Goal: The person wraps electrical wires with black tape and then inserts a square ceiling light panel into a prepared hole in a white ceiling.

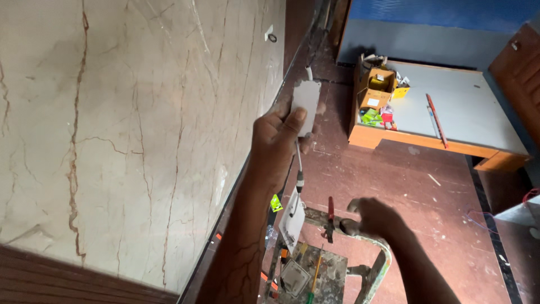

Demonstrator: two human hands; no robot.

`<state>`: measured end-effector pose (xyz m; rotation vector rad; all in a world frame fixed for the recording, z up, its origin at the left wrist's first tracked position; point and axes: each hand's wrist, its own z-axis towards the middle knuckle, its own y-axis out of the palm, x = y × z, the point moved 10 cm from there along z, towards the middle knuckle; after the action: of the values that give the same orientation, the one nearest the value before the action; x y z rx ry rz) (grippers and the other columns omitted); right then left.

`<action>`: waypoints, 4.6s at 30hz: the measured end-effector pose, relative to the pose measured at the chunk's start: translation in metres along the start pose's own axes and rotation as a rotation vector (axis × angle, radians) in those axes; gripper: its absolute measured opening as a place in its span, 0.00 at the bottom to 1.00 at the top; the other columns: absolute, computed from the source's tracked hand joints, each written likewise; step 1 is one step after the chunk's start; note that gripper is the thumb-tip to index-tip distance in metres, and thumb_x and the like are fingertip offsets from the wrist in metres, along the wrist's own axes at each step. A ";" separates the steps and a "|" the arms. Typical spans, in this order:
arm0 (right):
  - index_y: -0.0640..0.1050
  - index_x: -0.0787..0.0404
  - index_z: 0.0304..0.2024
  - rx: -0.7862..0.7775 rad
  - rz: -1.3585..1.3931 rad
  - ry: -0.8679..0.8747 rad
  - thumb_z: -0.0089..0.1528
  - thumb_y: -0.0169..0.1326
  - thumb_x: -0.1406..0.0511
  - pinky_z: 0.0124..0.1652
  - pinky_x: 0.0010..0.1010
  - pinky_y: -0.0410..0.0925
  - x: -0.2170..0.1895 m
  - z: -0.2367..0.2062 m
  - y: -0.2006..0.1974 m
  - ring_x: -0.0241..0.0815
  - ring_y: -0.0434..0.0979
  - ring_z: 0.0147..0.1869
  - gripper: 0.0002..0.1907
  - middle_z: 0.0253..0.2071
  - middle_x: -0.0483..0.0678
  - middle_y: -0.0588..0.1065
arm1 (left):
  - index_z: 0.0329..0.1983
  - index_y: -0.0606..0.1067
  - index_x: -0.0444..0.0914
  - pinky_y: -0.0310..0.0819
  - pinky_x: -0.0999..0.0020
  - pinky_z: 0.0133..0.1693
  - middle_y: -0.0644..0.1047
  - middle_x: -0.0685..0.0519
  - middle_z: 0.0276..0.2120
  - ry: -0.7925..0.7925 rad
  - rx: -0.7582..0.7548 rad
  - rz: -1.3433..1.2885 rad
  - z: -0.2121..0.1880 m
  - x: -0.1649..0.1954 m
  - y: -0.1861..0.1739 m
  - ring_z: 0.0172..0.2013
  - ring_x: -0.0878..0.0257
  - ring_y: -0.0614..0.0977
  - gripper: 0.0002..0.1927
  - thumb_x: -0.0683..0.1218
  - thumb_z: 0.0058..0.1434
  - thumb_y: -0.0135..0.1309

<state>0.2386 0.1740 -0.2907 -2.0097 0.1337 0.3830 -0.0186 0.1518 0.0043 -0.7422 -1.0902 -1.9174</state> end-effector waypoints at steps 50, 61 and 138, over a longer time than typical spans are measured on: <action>0.79 0.63 0.43 0.755 0.484 -0.844 0.63 0.57 0.69 0.38 0.28 0.71 -0.200 -0.140 -0.216 0.37 0.78 0.37 0.06 0.33 0.47 0.78 | 0.62 0.67 0.30 0.76 0.70 0.47 0.77 0.47 0.45 0.088 0.122 0.318 -0.016 0.020 -0.006 0.45 0.64 0.79 0.29 0.51 0.65 0.59; 0.78 0.66 0.41 0.842 0.232 -1.012 0.58 0.56 0.75 0.45 0.33 0.73 -0.226 -0.181 -0.226 0.45 0.82 0.45 0.09 0.41 0.52 0.79 | 0.46 0.76 0.30 0.81 0.70 0.41 0.83 0.49 0.34 0.271 0.132 0.667 -0.026 0.056 0.011 0.37 0.67 0.84 0.18 0.44 0.56 0.62; 0.77 0.66 0.41 0.858 0.238 -0.985 0.57 0.56 0.77 0.34 0.30 0.75 -0.220 -0.178 -0.216 0.42 0.84 0.37 0.10 0.40 0.52 0.79 | 0.39 0.81 0.31 0.78 0.74 0.28 0.81 0.55 0.27 0.037 -0.074 0.441 -0.011 0.007 -0.018 0.27 0.71 0.81 0.15 0.47 0.54 0.66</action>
<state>0.1241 0.0982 0.0378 -0.8181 -0.0816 1.1883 -0.0389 0.1450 -0.0030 -0.9011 -0.7587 -1.5922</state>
